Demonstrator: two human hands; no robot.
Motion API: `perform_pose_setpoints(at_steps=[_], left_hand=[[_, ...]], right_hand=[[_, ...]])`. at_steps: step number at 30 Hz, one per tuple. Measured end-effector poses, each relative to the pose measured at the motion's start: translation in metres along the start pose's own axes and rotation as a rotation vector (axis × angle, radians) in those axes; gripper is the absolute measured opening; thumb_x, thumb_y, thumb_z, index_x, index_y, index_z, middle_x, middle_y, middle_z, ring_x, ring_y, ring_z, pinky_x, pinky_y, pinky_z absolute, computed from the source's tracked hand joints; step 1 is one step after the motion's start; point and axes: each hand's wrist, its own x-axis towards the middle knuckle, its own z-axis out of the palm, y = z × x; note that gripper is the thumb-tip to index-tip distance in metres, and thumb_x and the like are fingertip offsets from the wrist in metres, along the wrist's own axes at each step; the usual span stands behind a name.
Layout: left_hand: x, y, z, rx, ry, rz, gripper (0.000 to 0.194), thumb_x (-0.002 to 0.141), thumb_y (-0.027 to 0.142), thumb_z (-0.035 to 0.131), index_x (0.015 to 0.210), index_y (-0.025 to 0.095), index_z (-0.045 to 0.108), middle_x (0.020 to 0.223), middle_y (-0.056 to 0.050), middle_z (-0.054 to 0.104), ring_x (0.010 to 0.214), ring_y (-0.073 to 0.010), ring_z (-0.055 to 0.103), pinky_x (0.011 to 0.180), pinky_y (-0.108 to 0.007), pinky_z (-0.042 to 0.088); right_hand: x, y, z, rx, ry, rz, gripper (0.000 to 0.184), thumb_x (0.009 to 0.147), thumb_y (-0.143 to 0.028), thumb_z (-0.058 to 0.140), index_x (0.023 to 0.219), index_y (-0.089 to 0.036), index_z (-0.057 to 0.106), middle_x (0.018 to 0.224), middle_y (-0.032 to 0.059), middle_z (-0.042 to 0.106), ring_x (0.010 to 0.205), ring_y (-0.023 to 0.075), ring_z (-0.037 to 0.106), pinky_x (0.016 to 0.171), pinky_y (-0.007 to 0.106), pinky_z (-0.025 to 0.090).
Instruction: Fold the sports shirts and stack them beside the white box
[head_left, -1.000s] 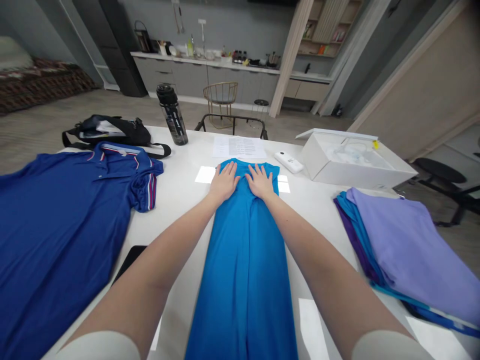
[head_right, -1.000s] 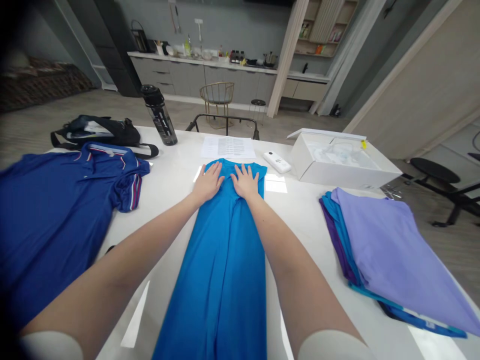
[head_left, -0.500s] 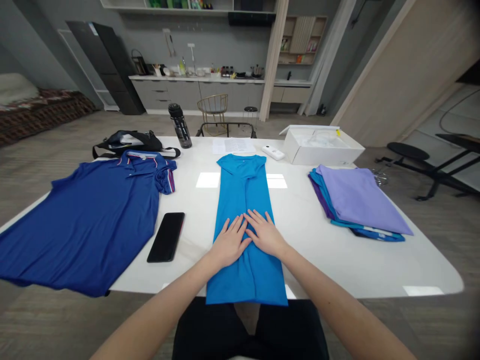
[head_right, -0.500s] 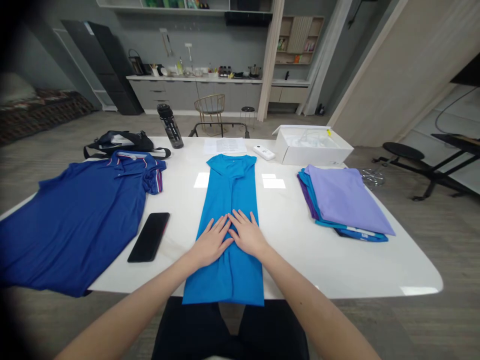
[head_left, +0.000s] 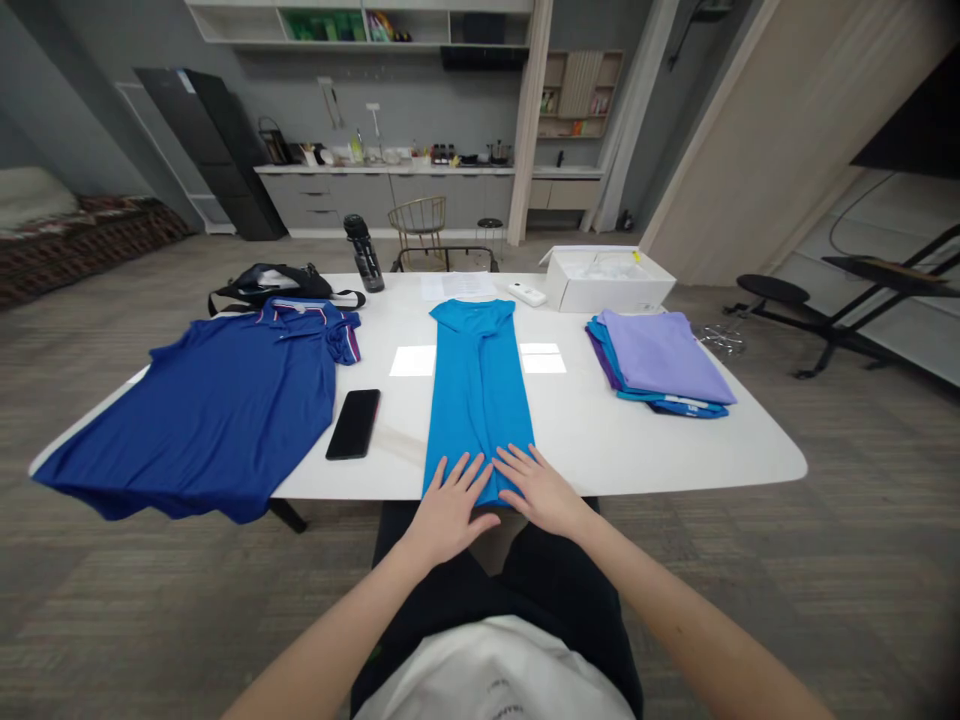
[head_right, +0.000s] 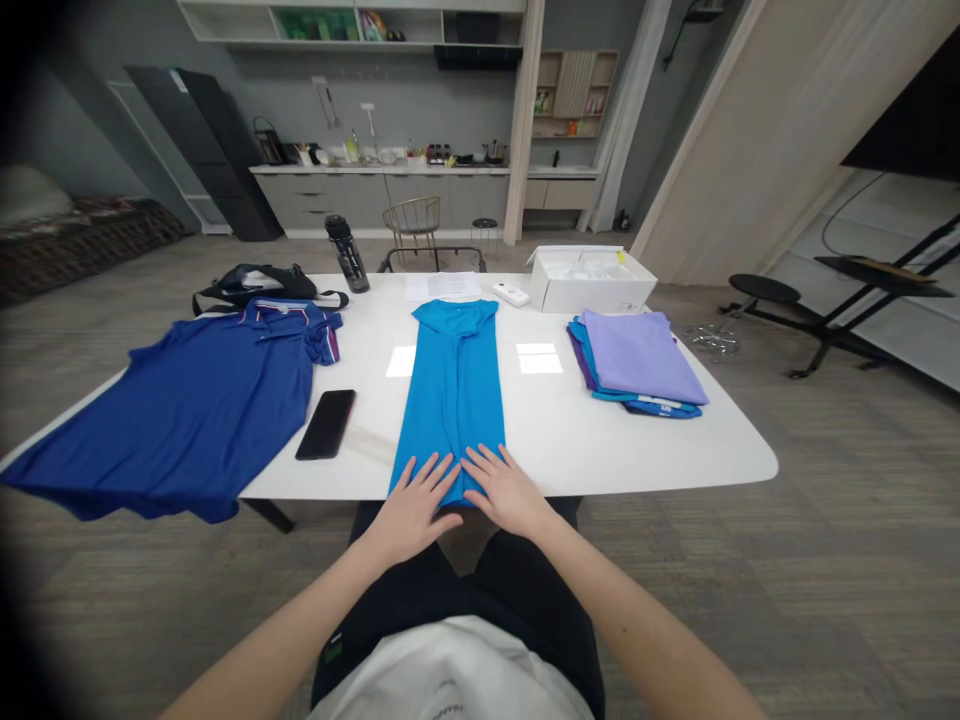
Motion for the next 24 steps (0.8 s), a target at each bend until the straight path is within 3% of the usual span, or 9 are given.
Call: perform_pose_setpoints(at_steps=[2, 4, 6, 9, 12, 16, 24], left_hand=[[-0.012, 0.004, 0.0, 0.03, 0.016, 0.038, 0.07, 0.1, 0.046, 0.054, 0.162, 0.029, 0.026, 0.166, -0.004, 0.029, 0.153, -0.0281, 0.027, 0.124, -0.056, 0.024], [-0.017, 0.004, -0.001, 0.076, 0.044, 0.041, 0.068, 0.099, 0.027, 0.054, 0.161, 0.032, 0.026, 0.166, -0.003, 0.031, 0.152, -0.0247, 0.03, 0.124, -0.052, 0.024], [-0.016, 0.002, -0.001, 0.121, 0.077, 0.022, 0.072, 0.097, 0.018, 0.054, 0.161, 0.032, 0.026, 0.166, -0.005, 0.029, 0.152, -0.0253, 0.03, 0.124, -0.053, 0.023], [-0.008, 0.001, 0.002, 0.164, 0.098, -0.046, 0.071, 0.094, 0.022, 0.058, 0.159, 0.027, 0.033, 0.166, -0.01, 0.028, 0.153, -0.0332, 0.027, 0.122, -0.061, 0.025], [-0.005, 0.001, 0.009, 0.183, 0.082, -0.08, 0.062, 0.095, 0.019, 0.052, 0.156, 0.022, 0.041, 0.162, -0.013, 0.036, 0.15, -0.0366, 0.032, 0.118, -0.065, 0.029], [-0.015, -0.005, 0.014, 0.149, 0.097, -0.023, 0.062, 0.096, 0.009, 0.039, 0.156, 0.024, 0.041, 0.16, -0.009, 0.041, 0.149, -0.0298, 0.036, 0.121, -0.059, 0.03], [-0.039, -0.018, 0.008, 0.047, 0.121, 0.032, 0.051, 0.101, 0.014, 0.038, 0.148, 0.025, 0.053, 0.15, -0.005, 0.054, 0.142, -0.0255, 0.048, 0.122, -0.053, 0.033]], right_hand=[[-0.019, -0.007, 0.002, -0.037, 0.017, -0.017, 0.071, 0.098, -0.048, 0.059, 0.161, -0.028, 0.031, 0.165, 0.0075, 0.031, 0.153, 0.0299, 0.026, 0.123, 0.059, 0.023], [-0.029, -0.015, 0.005, -0.094, 0.049, 0.01, 0.077, 0.095, -0.037, 0.064, 0.162, -0.031, 0.025, 0.167, 0.0071, 0.027, 0.154, 0.0303, 0.025, 0.122, 0.061, 0.023], [-0.029, -0.022, 0.007, -0.155, 0.102, 0.062, 0.081, 0.095, -0.024, 0.062, 0.163, -0.034, 0.02, 0.168, 0.0066, 0.024, 0.154, 0.0305, 0.024, 0.122, 0.066, 0.02], [-0.018, -0.031, 0.012, -0.204, 0.153, 0.075, 0.082, 0.094, -0.013, 0.056, 0.164, -0.033, 0.018, 0.168, 0.006, 0.023, 0.155, 0.0303, 0.022, 0.122, 0.068, 0.014], [-0.007, -0.031, 0.022, -0.192, 0.148, 0.028, 0.075, 0.095, -0.007, 0.049, 0.163, -0.028, 0.024, 0.164, 0.0062, 0.034, 0.152, 0.0276, 0.029, 0.123, 0.063, 0.019], [-0.009, -0.025, 0.034, -0.15, 0.169, 0.005, 0.064, 0.097, -0.007, 0.046, 0.158, -0.026, 0.038, 0.157, 0.0055, 0.046, 0.147, 0.0256, 0.039, 0.122, 0.056, 0.027], [-0.029, -0.027, 0.03, -0.092, 0.201, -0.035, 0.049, 0.1, -0.009, 0.046, 0.145, -0.024, 0.057, 0.147, 0.006, 0.058, 0.14, 0.0241, 0.05, 0.119, 0.05, 0.035]])
